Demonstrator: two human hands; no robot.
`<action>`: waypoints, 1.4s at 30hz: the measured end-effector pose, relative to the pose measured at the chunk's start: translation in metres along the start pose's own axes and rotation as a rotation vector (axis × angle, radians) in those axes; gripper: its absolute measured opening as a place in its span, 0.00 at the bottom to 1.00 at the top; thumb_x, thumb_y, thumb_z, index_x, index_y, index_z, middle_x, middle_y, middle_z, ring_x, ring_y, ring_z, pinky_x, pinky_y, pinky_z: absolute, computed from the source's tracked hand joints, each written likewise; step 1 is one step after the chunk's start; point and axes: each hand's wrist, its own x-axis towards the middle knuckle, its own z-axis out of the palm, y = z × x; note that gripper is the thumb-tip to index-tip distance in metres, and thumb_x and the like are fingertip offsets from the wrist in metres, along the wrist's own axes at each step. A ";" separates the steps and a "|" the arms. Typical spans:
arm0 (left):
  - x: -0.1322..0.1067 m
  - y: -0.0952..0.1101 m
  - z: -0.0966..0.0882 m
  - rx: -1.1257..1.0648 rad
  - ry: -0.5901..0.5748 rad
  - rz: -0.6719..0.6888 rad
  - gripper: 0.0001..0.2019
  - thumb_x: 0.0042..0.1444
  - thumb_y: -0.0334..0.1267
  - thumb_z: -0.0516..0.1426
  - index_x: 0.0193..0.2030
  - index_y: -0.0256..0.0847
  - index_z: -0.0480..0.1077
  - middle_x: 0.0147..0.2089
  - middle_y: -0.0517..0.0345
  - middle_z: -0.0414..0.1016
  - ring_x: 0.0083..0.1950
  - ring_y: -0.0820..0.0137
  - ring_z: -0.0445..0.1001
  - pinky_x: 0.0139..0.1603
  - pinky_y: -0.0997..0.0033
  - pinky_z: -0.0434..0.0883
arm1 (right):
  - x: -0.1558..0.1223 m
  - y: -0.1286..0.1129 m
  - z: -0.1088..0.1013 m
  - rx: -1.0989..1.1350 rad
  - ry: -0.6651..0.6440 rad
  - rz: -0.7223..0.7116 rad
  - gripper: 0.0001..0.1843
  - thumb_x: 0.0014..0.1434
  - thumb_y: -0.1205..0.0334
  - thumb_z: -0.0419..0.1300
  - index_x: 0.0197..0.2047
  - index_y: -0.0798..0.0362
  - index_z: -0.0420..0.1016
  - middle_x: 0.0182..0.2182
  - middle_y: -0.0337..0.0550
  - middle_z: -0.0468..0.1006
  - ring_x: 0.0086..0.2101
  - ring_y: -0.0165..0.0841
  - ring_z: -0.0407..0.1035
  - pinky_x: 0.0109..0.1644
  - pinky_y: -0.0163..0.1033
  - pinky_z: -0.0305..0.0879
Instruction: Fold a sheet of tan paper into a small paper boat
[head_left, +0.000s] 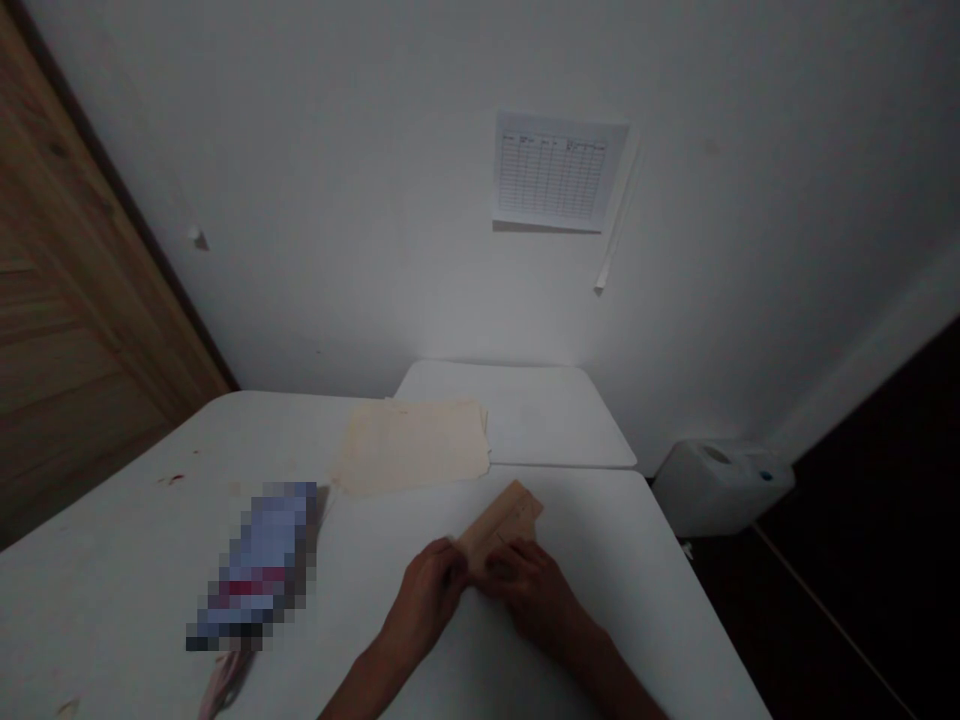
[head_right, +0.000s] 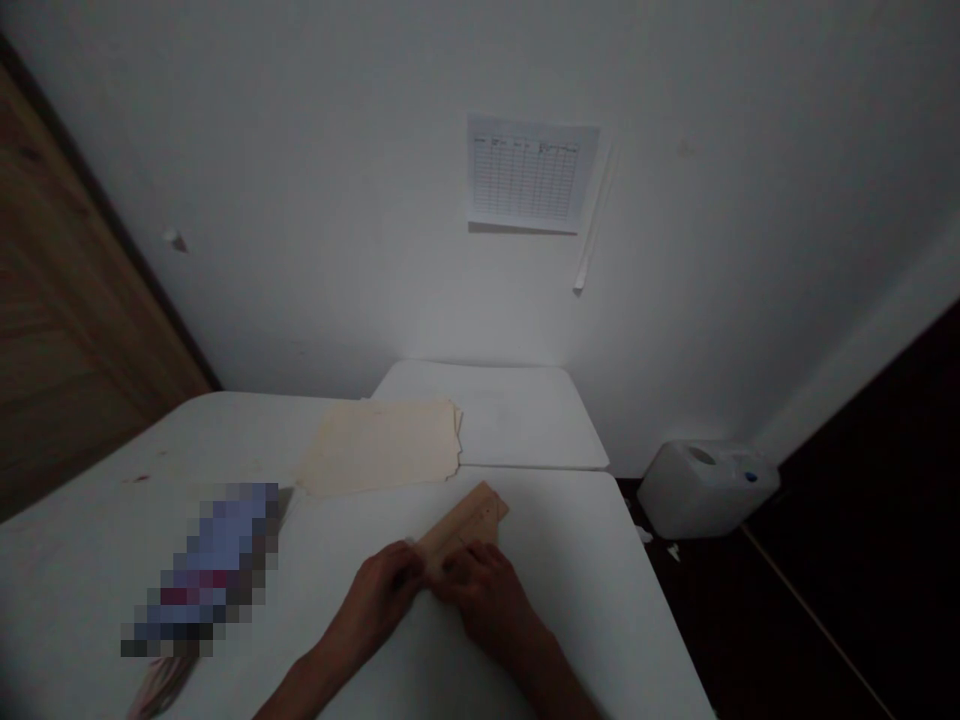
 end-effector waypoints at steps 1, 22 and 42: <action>-0.001 0.000 0.000 0.002 0.010 0.018 0.08 0.55 0.28 0.55 0.26 0.39 0.68 0.31 0.56 0.70 0.34 0.67 0.71 0.35 0.70 0.68 | 0.000 0.000 0.000 -0.008 -0.007 -0.002 0.15 0.63 0.65 0.58 0.51 0.38 0.74 0.44 0.39 0.75 0.45 0.35 0.65 0.51 0.41 0.62; -0.040 0.003 -0.019 0.238 0.053 0.260 0.16 0.61 0.28 0.50 0.51 0.44 0.72 0.52 0.46 0.66 0.53 0.57 0.66 0.49 0.54 0.70 | 0.000 -0.001 0.000 0.008 -0.043 0.016 0.18 0.64 0.64 0.56 0.54 0.37 0.72 0.46 0.41 0.73 0.47 0.39 0.64 0.52 0.45 0.59; -0.046 0.001 -0.016 0.496 0.112 0.253 0.15 0.55 0.30 0.53 0.48 0.45 0.72 0.40 0.51 0.69 0.41 0.60 0.68 0.40 0.60 0.71 | 0.009 -0.009 -0.009 -0.198 -0.111 -0.075 0.23 0.65 0.60 0.53 0.62 0.38 0.60 0.50 0.47 0.71 0.46 0.42 0.64 0.50 0.48 0.60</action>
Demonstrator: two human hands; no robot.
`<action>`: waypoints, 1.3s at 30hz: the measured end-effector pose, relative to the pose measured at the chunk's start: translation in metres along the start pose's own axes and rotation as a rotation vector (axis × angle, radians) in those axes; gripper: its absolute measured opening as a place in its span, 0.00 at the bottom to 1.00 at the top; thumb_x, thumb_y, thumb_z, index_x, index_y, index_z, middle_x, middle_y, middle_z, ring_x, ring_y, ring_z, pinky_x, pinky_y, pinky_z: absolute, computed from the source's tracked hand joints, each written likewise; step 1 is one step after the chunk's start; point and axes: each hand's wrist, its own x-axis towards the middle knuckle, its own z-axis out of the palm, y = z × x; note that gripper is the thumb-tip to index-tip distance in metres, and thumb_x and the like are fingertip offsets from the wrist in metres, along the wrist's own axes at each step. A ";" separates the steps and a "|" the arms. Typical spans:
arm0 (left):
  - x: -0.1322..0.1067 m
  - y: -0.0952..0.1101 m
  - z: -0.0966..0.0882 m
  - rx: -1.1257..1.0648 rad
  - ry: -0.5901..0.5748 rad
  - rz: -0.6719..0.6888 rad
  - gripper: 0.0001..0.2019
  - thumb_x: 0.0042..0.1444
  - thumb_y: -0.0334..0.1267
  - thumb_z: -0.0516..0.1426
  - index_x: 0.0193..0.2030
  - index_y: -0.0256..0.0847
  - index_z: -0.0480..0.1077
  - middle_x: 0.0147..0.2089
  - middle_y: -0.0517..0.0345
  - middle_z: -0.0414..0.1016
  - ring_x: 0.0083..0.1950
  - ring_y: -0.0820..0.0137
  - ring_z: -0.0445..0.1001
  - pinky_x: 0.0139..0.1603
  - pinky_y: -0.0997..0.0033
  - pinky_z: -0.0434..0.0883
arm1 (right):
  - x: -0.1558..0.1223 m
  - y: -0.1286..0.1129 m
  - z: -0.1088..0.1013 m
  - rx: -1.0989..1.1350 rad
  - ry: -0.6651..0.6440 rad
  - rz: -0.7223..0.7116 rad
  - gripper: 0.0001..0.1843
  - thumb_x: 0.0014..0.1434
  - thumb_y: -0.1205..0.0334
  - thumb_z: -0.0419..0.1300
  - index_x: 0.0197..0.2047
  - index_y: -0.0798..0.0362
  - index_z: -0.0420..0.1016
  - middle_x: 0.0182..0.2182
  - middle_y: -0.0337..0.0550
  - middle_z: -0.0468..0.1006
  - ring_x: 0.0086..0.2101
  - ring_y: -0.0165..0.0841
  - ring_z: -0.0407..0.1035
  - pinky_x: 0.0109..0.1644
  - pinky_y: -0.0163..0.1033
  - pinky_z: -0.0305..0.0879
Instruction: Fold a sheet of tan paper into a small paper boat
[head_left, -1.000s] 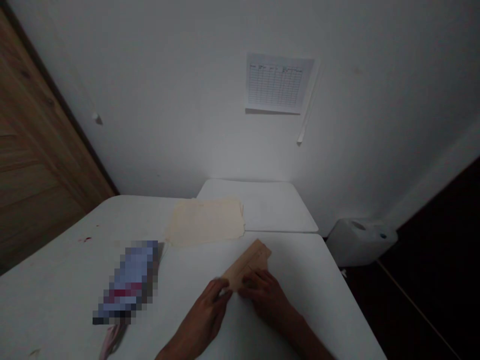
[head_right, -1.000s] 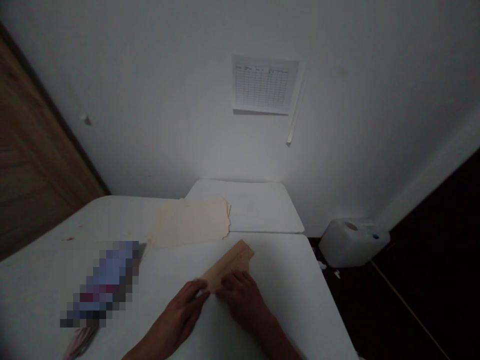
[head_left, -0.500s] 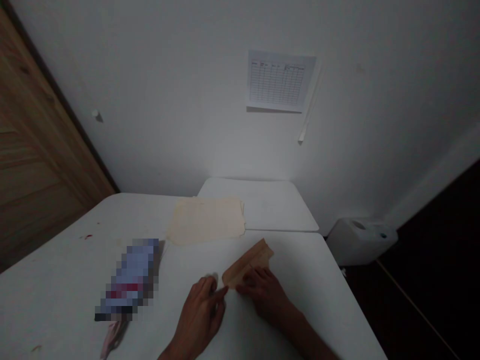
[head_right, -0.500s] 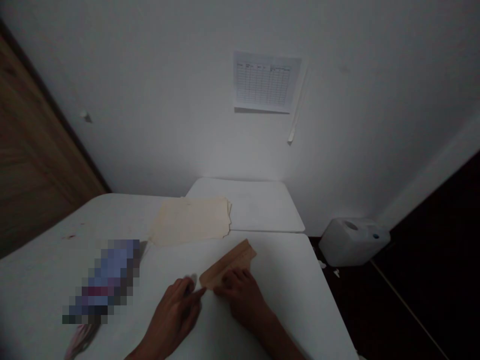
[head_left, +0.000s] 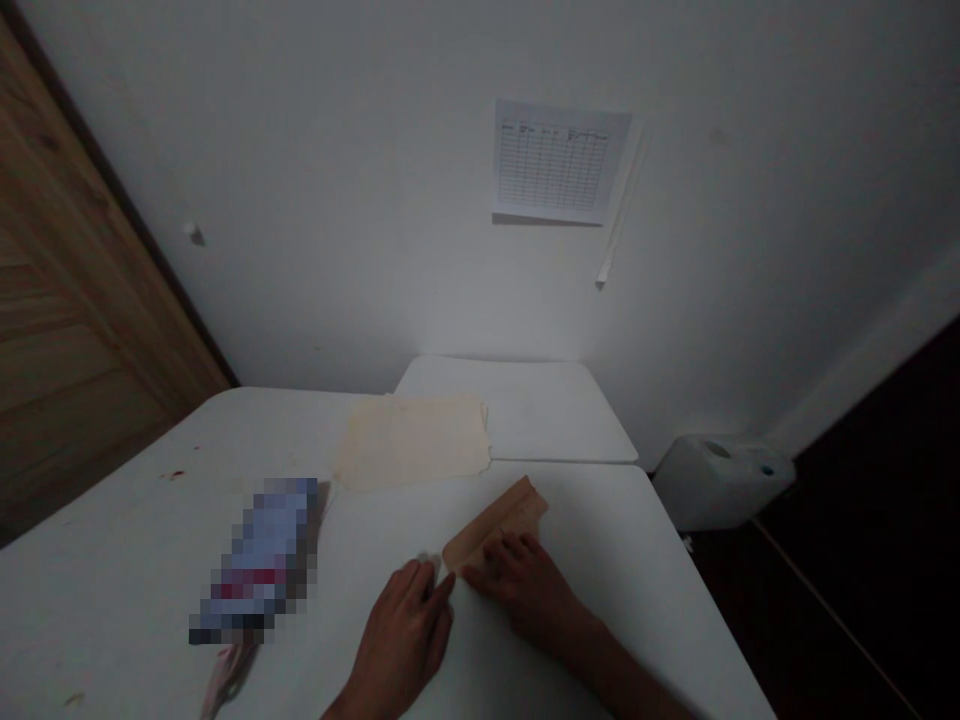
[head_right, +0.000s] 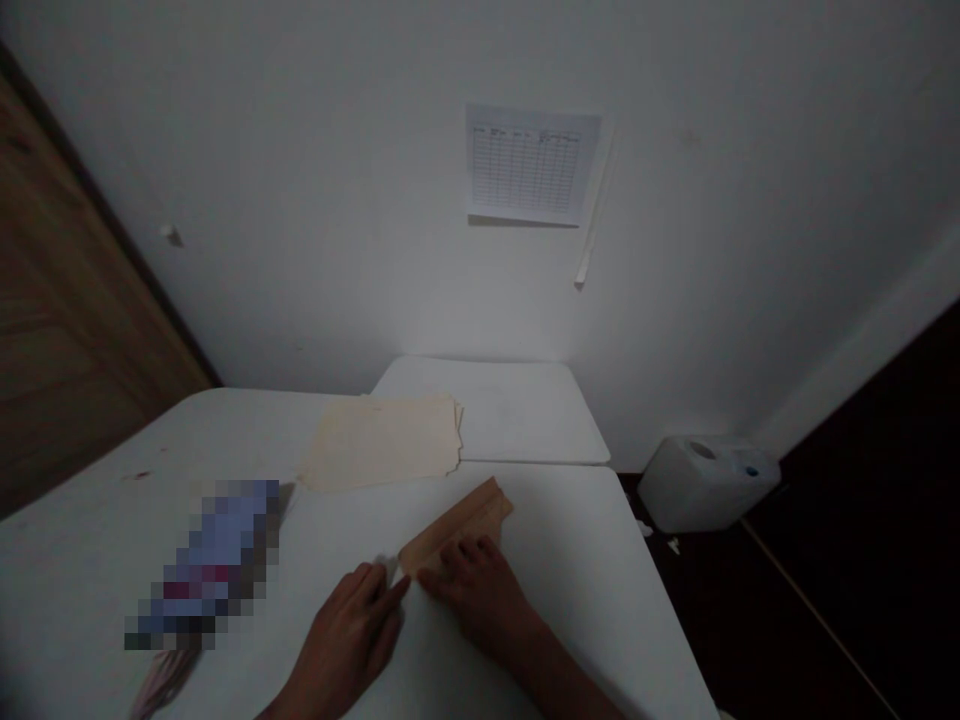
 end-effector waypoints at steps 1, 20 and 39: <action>0.000 0.000 0.000 0.013 -0.002 -0.003 0.15 0.55 0.30 0.54 0.48 0.45 0.72 0.40 0.51 0.69 0.41 0.60 0.68 0.40 0.60 0.71 | 0.000 0.000 0.000 0.002 0.006 0.010 0.22 0.66 0.60 0.53 0.62 0.37 0.61 0.50 0.47 0.71 0.46 0.42 0.64 0.50 0.48 0.60; -0.003 -0.003 0.006 0.009 -0.022 -0.002 0.15 0.56 0.30 0.53 0.49 0.44 0.72 0.41 0.50 0.72 0.44 0.57 0.70 0.43 0.56 0.72 | -0.001 -0.006 -0.005 0.074 -0.003 0.039 0.11 0.61 0.66 0.56 0.47 0.50 0.72 0.38 0.45 0.72 0.43 0.39 0.64 0.50 0.44 0.58; -0.006 -0.004 0.011 0.050 -0.008 -0.020 0.15 0.58 0.31 0.52 0.50 0.43 0.72 0.44 0.49 0.73 0.46 0.57 0.71 0.44 0.56 0.72 | -0.017 -0.007 -0.009 0.152 -0.002 0.121 0.12 0.59 0.67 0.56 0.46 0.47 0.74 0.39 0.44 0.71 0.42 0.39 0.63 0.48 0.44 0.57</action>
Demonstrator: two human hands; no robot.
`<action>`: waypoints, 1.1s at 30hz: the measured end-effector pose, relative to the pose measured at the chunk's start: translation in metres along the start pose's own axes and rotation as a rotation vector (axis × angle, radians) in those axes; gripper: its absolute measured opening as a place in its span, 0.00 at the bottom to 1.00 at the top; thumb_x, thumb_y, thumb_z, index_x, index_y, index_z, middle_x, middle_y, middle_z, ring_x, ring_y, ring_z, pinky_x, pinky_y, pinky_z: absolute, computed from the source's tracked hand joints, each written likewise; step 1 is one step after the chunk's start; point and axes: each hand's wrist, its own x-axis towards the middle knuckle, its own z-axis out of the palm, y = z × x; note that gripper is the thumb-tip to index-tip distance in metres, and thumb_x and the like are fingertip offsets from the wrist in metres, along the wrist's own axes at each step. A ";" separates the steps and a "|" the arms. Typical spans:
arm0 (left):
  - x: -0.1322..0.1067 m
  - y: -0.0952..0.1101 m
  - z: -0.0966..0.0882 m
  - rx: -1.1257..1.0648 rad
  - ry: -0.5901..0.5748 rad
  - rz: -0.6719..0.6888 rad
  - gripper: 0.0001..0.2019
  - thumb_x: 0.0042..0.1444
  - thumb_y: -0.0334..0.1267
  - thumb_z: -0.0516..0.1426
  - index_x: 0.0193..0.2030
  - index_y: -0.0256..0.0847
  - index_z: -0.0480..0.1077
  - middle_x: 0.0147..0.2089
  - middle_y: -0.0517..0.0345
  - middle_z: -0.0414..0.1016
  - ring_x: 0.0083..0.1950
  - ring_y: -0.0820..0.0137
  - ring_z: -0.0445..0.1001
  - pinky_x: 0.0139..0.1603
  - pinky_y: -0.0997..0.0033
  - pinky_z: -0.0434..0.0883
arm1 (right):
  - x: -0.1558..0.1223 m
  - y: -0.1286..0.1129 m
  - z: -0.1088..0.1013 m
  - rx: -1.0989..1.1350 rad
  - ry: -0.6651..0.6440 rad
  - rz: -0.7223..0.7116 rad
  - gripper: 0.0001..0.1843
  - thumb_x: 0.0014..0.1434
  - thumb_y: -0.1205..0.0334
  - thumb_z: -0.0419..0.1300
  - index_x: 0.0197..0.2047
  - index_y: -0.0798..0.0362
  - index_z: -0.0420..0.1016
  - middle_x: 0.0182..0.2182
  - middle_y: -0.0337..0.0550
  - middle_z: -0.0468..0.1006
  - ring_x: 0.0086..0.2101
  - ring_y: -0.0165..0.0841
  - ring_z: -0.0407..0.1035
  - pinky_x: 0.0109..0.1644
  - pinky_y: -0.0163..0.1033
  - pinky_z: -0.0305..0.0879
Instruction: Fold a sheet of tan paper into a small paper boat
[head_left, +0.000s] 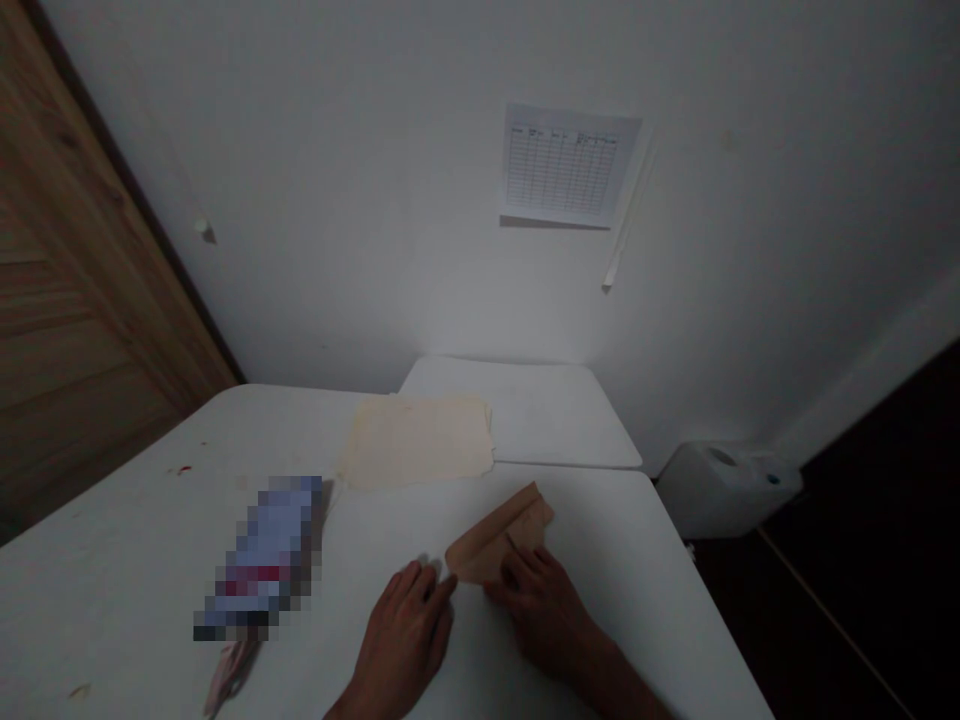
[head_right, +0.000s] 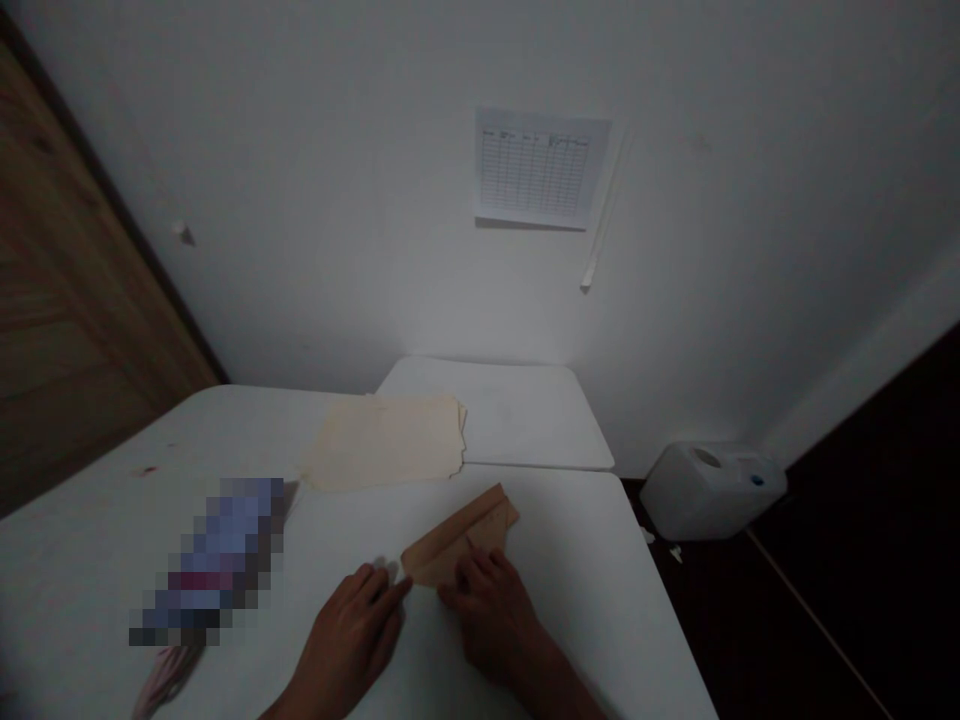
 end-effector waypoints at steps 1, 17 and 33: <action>0.000 0.000 0.000 -0.009 0.000 0.002 0.15 0.58 0.31 0.52 0.50 0.43 0.73 0.43 0.49 0.73 0.45 0.57 0.71 0.43 0.56 0.72 | -0.003 0.001 -0.001 0.020 0.014 0.000 0.10 0.59 0.68 0.56 0.43 0.48 0.75 0.38 0.43 0.71 0.41 0.38 0.63 0.48 0.44 0.57; 0.014 -0.033 -0.008 -0.309 0.055 0.074 0.17 0.62 0.28 0.48 0.56 0.42 0.68 0.39 0.51 0.71 0.40 0.63 0.70 0.40 0.63 0.72 | 0.013 0.087 -0.004 0.276 0.124 0.265 0.24 0.56 0.63 0.60 0.58 0.52 0.70 0.50 0.49 0.75 0.51 0.42 0.66 0.61 0.50 0.55; 0.042 0.034 0.004 -0.252 -0.017 0.110 0.10 0.57 0.30 0.55 0.45 0.43 0.69 0.49 0.49 0.72 0.48 0.58 0.72 0.47 0.56 0.74 | 0.030 0.079 -0.006 0.692 0.180 0.393 0.16 0.52 0.64 0.63 0.46 0.51 0.78 0.31 0.40 0.80 0.29 0.33 0.73 0.32 0.34 0.66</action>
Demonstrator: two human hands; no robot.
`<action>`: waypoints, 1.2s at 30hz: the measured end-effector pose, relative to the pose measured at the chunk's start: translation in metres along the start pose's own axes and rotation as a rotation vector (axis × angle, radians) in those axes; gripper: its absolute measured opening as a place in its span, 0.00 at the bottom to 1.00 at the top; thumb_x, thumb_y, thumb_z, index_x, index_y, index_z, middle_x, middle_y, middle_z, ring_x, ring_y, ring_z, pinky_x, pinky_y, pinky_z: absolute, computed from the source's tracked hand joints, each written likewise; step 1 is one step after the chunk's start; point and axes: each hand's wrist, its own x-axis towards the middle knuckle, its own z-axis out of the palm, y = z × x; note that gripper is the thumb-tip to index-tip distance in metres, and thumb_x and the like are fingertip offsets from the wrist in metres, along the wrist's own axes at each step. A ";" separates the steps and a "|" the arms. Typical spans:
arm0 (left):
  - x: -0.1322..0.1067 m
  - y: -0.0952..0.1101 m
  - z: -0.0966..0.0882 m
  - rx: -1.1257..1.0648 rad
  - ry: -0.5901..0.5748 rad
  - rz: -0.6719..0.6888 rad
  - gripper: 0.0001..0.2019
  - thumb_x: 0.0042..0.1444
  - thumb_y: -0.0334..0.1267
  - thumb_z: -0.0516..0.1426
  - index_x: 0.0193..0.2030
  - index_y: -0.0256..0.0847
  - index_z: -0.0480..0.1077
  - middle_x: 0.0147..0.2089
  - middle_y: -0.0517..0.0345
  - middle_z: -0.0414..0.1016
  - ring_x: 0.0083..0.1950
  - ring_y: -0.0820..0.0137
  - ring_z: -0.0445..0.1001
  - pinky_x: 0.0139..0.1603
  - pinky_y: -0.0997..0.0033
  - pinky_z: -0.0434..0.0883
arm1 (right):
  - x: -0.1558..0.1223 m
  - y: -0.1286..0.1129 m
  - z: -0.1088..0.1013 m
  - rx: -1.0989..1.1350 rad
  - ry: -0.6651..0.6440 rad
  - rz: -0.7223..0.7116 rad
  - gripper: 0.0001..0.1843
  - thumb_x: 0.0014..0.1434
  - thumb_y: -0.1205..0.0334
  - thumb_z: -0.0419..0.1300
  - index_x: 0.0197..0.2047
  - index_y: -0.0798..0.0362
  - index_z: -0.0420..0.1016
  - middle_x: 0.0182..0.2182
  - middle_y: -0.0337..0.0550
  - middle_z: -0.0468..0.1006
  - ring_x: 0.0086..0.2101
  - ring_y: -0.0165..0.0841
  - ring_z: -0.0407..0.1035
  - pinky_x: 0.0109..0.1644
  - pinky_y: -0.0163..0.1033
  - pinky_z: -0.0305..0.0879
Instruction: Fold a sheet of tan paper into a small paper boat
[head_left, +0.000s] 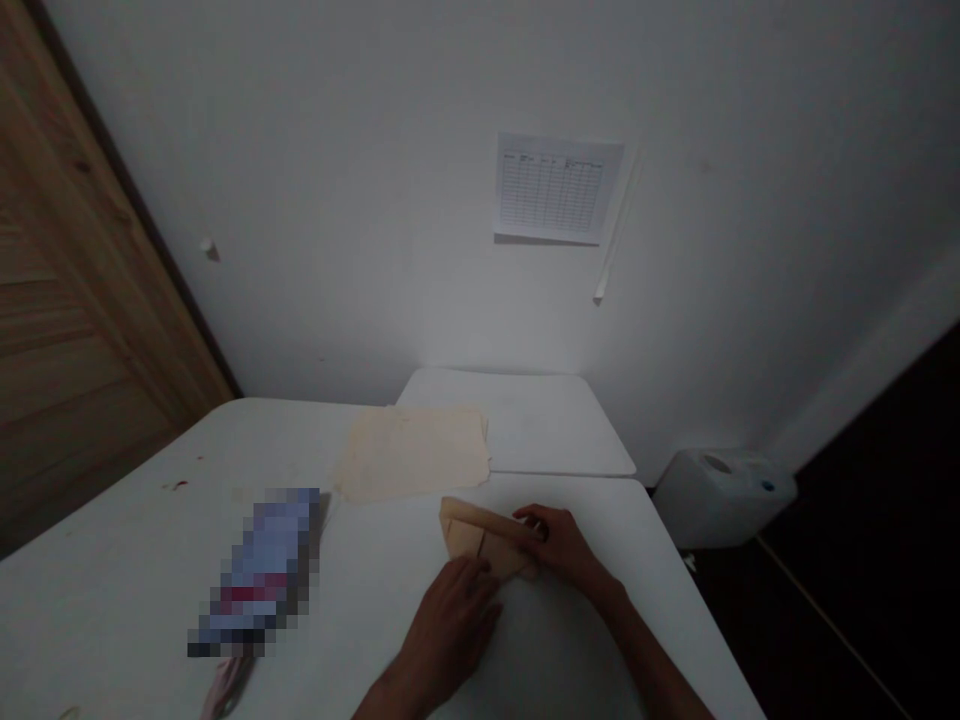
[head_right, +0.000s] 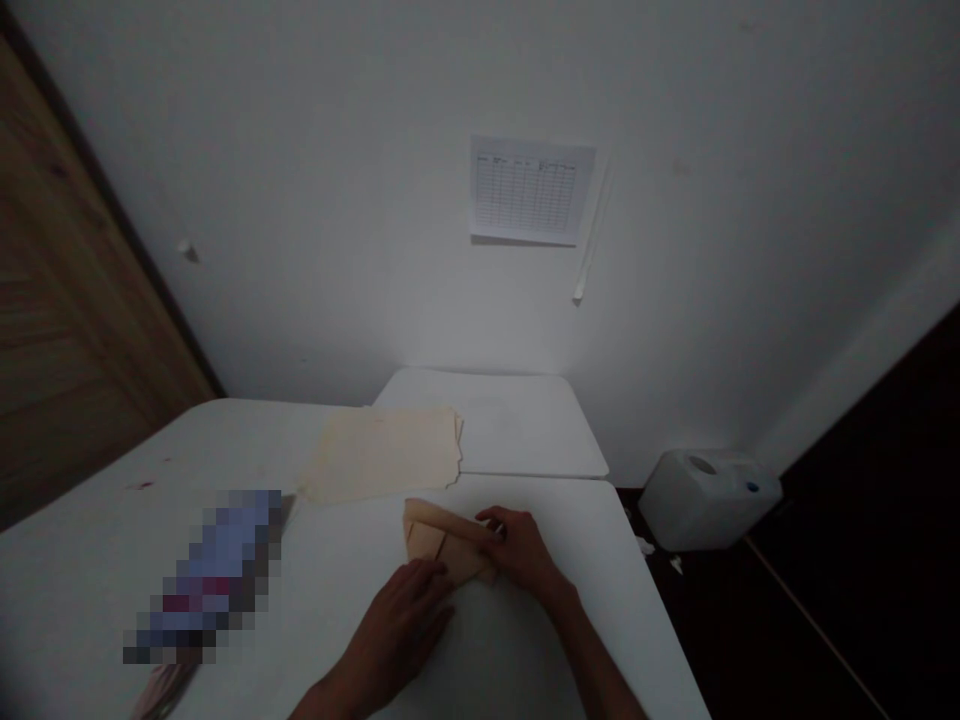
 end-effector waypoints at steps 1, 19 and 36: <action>0.005 -0.001 0.002 0.021 -0.009 -0.009 0.10 0.56 0.31 0.57 0.45 0.42 0.69 0.50 0.49 0.72 0.50 0.57 0.71 0.48 0.53 0.74 | 0.000 0.000 -0.001 0.010 0.000 0.006 0.17 0.51 0.65 0.63 0.46 0.52 0.78 0.32 0.41 0.81 0.29 0.33 0.73 0.32 0.34 0.66; 0.035 -0.001 0.029 0.141 -0.114 0.112 0.05 0.58 0.35 0.57 0.40 0.37 0.71 0.40 0.48 0.76 0.44 0.57 0.75 0.47 0.53 0.72 | 0.002 0.000 0.001 0.131 -0.042 0.041 0.22 0.50 0.59 0.67 0.48 0.54 0.76 0.33 0.44 0.80 0.30 0.34 0.74 0.31 0.35 0.68; 0.052 0.001 0.026 -0.347 -0.094 -0.032 0.09 0.58 0.31 0.55 0.39 0.45 0.76 0.46 0.57 0.78 0.47 0.66 0.76 0.48 0.66 0.72 | -0.012 0.008 0.003 0.239 0.022 0.019 0.22 0.54 0.58 0.63 0.52 0.53 0.72 0.34 0.44 0.81 0.29 0.34 0.75 0.32 0.38 0.73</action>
